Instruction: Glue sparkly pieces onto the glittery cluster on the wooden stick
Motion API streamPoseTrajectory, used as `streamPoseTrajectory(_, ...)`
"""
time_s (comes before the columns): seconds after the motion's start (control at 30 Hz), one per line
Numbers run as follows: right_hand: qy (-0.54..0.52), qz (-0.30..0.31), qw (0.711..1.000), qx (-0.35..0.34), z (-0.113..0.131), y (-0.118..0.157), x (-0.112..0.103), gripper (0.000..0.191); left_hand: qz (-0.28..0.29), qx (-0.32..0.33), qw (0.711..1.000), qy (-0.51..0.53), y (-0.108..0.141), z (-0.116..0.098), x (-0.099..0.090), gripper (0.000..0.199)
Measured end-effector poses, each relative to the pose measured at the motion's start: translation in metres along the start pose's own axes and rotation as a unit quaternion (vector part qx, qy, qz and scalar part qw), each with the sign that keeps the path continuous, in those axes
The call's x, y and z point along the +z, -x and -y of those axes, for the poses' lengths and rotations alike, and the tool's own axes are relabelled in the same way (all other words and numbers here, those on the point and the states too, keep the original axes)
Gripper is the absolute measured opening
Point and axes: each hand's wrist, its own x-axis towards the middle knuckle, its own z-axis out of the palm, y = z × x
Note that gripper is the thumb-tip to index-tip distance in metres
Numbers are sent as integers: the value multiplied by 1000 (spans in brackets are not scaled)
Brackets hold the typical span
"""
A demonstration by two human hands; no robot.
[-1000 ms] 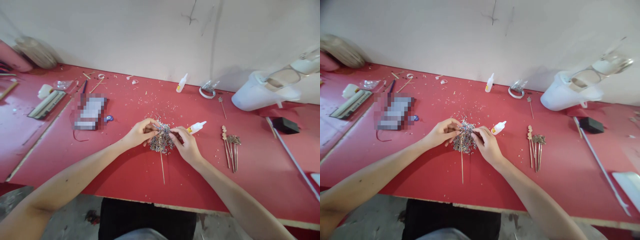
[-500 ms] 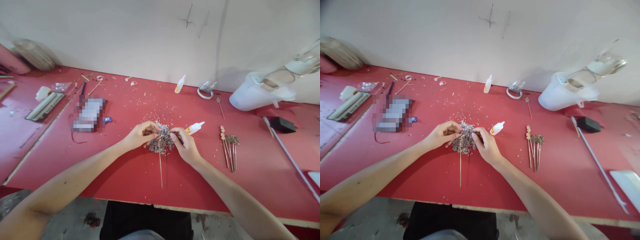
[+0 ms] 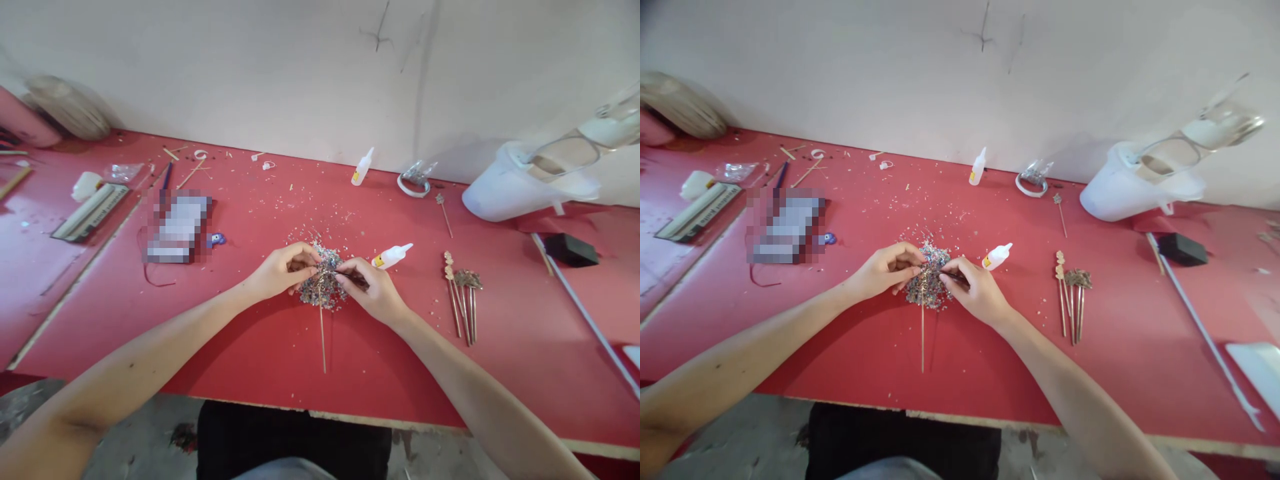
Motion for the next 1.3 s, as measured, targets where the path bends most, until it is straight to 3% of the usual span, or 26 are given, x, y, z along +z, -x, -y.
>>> streamPoseTrajectory(0.23,47,23,998,-46,-1,-5,-6,9,-2,-3,1000,6,0,-1,-1,16)
streamPoseTrajectory(0.6,45,154,983,-92,0,-10,-22,9,-2,-4,1000,-7,-2,-2,-5,15)
streamPoseTrajectory(1.13,73,173,977,-99,-2,-10,-24,7,9,2,1000,-1,-2,2,-5,15)
streamPoseTrajectory(1.3,37,140,986,-85,-3,-9,-24,9,6,-1,1000,-3,-2,3,-5,16)
